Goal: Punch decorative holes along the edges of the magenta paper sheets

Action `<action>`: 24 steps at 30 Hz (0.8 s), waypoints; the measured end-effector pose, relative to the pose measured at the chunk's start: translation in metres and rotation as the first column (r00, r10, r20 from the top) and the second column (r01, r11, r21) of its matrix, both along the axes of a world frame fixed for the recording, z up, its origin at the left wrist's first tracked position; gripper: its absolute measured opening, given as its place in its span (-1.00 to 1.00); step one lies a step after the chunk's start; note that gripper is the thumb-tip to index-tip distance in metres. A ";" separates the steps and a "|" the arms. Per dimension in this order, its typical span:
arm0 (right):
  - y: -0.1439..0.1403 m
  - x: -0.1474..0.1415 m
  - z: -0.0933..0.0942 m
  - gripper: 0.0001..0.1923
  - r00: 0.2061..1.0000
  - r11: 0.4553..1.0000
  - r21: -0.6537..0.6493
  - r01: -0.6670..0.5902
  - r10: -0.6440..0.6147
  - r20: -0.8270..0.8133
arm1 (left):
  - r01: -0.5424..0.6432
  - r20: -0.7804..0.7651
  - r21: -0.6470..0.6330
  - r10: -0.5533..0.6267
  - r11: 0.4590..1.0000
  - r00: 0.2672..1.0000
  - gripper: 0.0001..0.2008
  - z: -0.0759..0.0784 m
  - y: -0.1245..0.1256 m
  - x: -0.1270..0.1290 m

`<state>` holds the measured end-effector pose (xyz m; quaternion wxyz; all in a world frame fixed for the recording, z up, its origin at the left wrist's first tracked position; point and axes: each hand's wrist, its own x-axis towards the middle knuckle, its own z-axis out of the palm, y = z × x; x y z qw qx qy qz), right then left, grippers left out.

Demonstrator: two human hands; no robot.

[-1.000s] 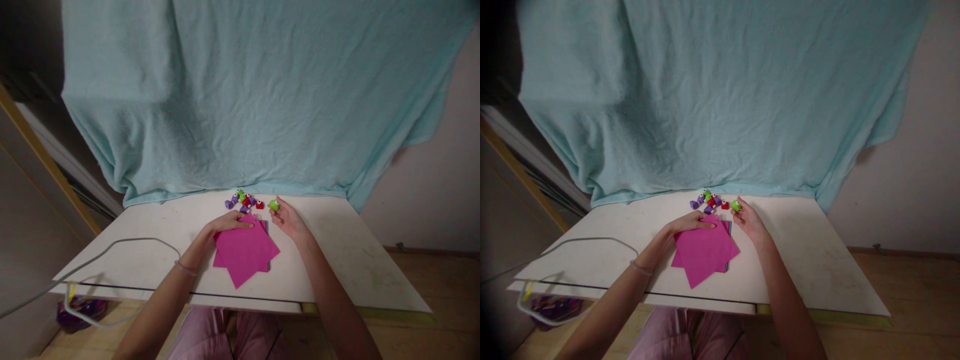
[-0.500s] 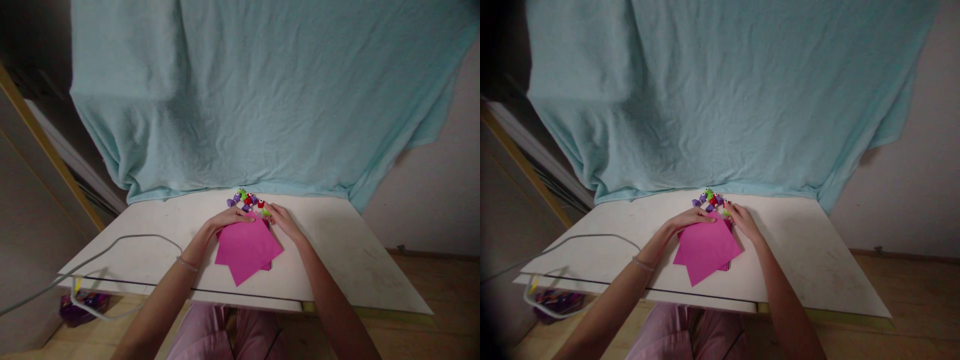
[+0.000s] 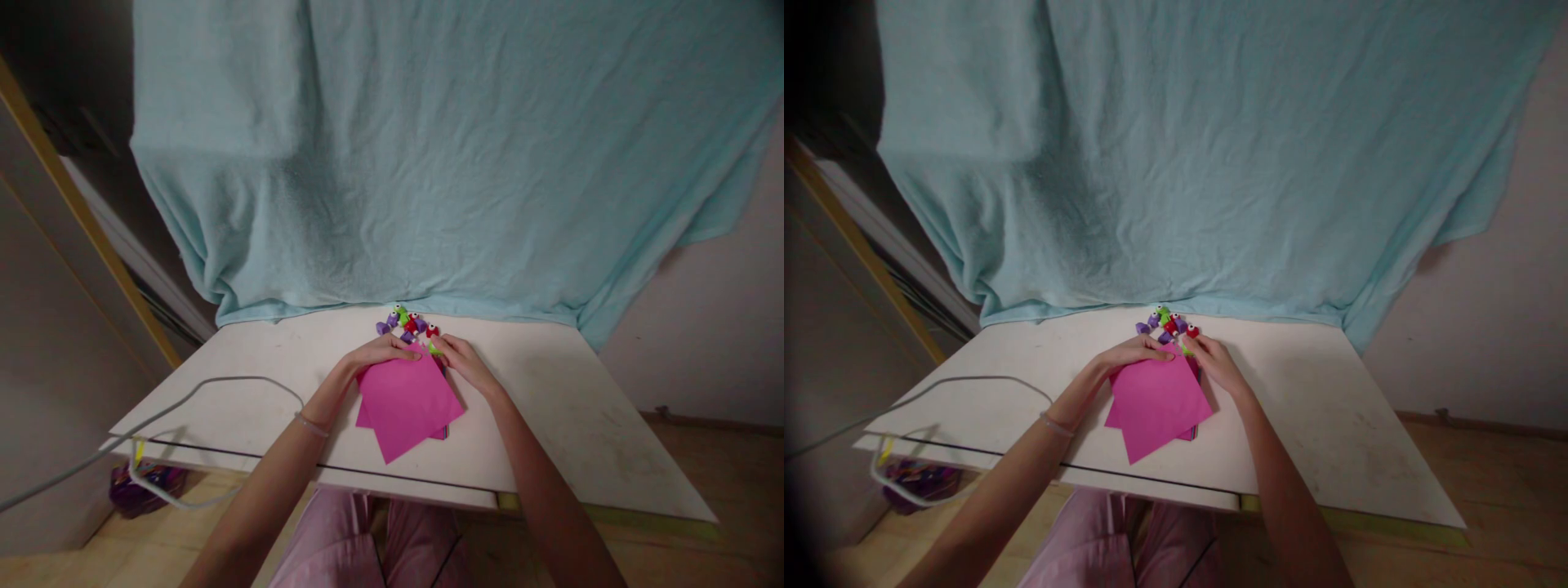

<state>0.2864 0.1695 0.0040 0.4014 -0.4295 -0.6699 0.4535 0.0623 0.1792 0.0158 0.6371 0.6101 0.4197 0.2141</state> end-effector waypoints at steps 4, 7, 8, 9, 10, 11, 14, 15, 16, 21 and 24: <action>-0.001 0.000 0.001 -0.54 1.000 1.000 0.011 -0.016 0.015 0.018 | 0.012 0.006 -0.020 -0.012 1.000 1.000 -0.47 0.001 -0.001 0.000; -0.001 0.000 0.000 -0.54 0.999 1.000 0.009 -0.027 0.027 0.019 | -0.001 0.014 -0.007 0.001 1.000 1.000 -0.49 0.002 -0.001 0.000; -0.001 0.000 0.000 -0.54 0.999 0.999 0.004 -0.032 0.032 0.020 | -0.002 0.019 -0.005 0.002 1.000 1.000 -0.49 0.001 -0.001 0.000; -0.001 0.000 -0.001 -0.54 0.999 0.999 -0.005 -0.040 0.040 0.023 | 0.001 0.025 -0.005 -0.001 1.000 1.000 -0.49 0.001 -0.001 0.000; -0.001 0.000 -0.001 -0.53 0.998 0.999 -0.018 -0.050 0.051 0.026 | 0.007 0.028 -0.007 -0.007 1.000 1.000 -0.49 0.001 -0.001 0.000; 0.000 0.000 -0.002 -0.53 0.998 0.997 -0.034 -0.063 0.064 0.028 | 0.014 0.030 -0.009 -0.013 1.000 0.999 -0.48 0.000 -0.001 0.000; 0.001 0.003 -0.001 -0.53 0.989 0.985 -0.094 -0.143 0.146 0.034 | 0.027 0.020 -0.008 -0.027 1.000 0.999 -0.43 -0.001 0.000 -0.001; 0.001 0.004 -0.001 -0.53 0.983 0.978 -0.114 -0.176 0.181 0.034 | 0.025 0.013 0.001 -0.025 1.000 1.000 -0.43 -0.001 0.001 -0.001; 0.001 0.005 -0.001 -0.54 0.977 0.969 -0.137 -0.207 0.213 0.032 | 0.023 0.004 0.015 -0.023 1.000 1.000 -0.42 -0.002 0.001 -0.001; 0.002 0.009 -0.004 -0.57 0.965 0.932 -0.256 -0.258 0.260 -0.028 | 0.051 -0.044 0.104 -0.047 0.993 0.998 -0.46 -0.002 0.002 -0.001; 0.003 0.008 -0.007 -0.55 0.967 0.930 -0.266 -0.254 0.239 -0.088 | 0.069 -0.071 0.178 -0.057 0.982 0.996 -0.51 -0.004 0.002 0.000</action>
